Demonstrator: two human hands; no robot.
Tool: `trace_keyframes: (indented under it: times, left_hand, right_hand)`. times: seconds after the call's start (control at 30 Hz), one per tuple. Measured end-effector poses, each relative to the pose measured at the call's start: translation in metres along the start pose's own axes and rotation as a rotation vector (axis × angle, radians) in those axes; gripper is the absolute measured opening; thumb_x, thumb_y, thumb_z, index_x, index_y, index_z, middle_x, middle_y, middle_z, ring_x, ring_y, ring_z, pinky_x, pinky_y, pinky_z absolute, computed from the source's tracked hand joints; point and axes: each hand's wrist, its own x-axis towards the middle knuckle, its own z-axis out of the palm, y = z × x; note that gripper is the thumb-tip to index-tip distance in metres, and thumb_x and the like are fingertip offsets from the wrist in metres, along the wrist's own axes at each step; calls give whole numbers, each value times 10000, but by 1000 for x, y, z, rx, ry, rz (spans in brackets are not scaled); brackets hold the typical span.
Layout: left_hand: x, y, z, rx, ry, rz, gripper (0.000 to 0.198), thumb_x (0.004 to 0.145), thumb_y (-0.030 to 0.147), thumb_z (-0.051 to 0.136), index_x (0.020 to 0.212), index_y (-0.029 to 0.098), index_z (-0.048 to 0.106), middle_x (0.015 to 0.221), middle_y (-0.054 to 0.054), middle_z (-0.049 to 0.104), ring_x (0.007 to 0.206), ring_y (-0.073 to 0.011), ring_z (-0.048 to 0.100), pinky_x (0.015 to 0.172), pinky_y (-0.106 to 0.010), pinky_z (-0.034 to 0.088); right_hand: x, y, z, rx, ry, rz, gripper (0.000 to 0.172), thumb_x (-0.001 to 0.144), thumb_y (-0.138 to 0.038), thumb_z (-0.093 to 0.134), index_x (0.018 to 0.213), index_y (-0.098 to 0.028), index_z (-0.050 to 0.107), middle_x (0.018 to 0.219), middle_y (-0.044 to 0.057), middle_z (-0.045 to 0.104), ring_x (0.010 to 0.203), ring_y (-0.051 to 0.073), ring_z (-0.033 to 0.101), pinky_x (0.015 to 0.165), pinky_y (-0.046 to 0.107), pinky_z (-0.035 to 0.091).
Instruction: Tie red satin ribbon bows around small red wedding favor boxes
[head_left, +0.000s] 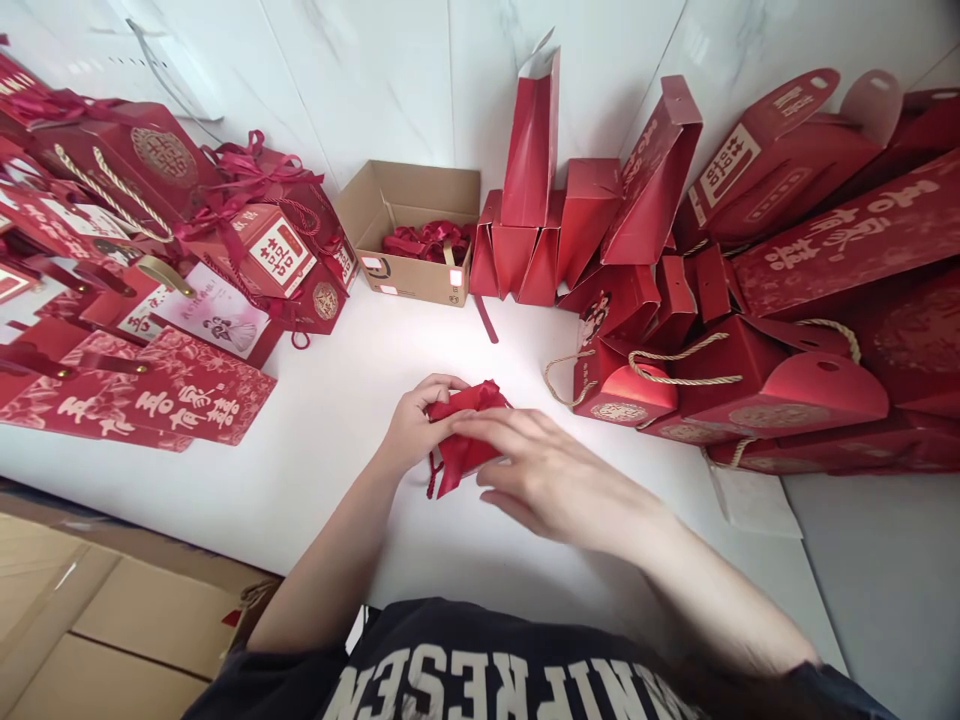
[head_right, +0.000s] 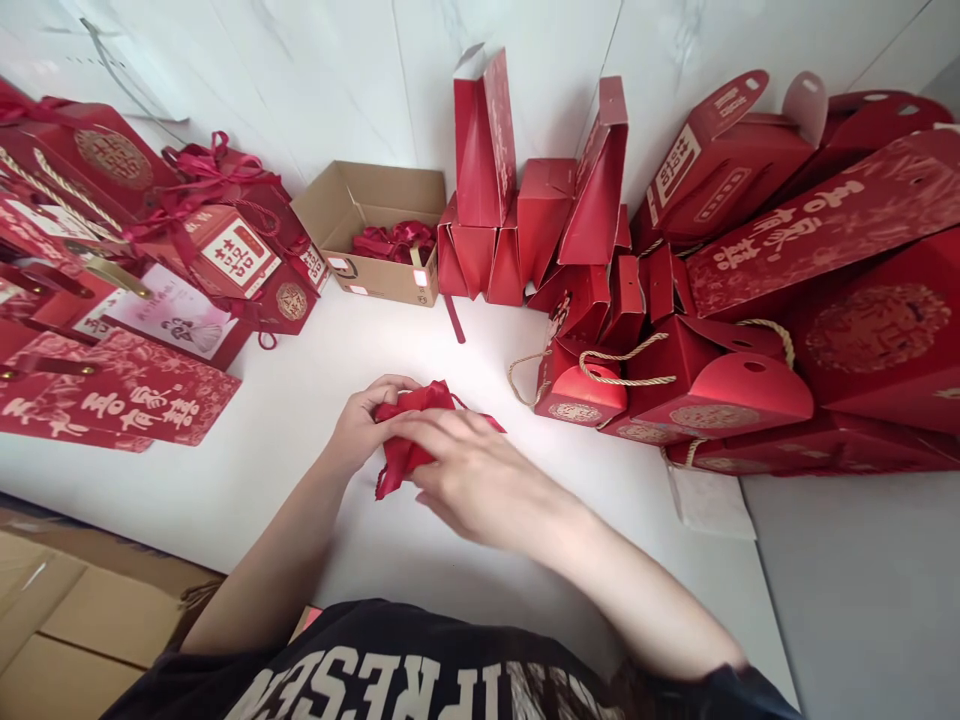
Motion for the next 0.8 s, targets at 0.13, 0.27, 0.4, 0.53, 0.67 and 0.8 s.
trace_keyframes:
  times: [0.13,0.27,0.4,0.53,0.67,0.8]
  left_hand:
    - [0,-1,-2,0,-12,-10,463,741,343,760,545,184,372,1037,-75,619,1030,-237,593,939,-378,452]
    - [0,-1,-3,-8,-35,-11,459,743,339,755,535,184,376,1047,-78,612,1010,-234,595,917,-378,463]
    - [2,-2,-3,19,-42,0,479,732,351,762,531,185,360,1050,-84,616,1021,-241,592,922,-380,460]
    - [3,-2,-3,32,-65,10,473,736,346,755,534,184,359,1058,-88,608,1009,-236,594,913,-375,464]
    - [4,-2,-5,46,-77,6,482,737,331,748,543,186,332,1053,-82,603,999,-227,591,907,-371,469]
    - [3,-2,-4,-10,-148,19,493,731,328,753,545,183,320,1072,-81,597,992,-219,594,915,-373,475]
  right_hand:
    - [6,-10,23,-73,-52,-97,184,915,-150,514,989,-169,681,1343,101,545,1294,270,426,1163,463,281]
    - [7,-10,25,-49,-90,-130,280,921,-109,457,1143,-113,628,1333,122,565,1285,264,441,1180,483,235]
    - [2,-10,11,109,-100,-121,336,938,-100,417,1229,-103,584,1221,107,639,1173,225,526,1100,404,359]
    - [-2,-6,4,224,-150,-88,323,909,-110,493,1209,-125,610,1217,115,649,1157,240,549,1028,396,418]
    - [-5,3,-3,459,-275,-169,233,900,-112,528,1069,-158,683,1079,82,711,1019,207,627,918,345,484]
    - [-8,25,-15,758,-98,-31,152,937,-241,564,986,-182,696,972,64,719,894,162,658,822,278,511]
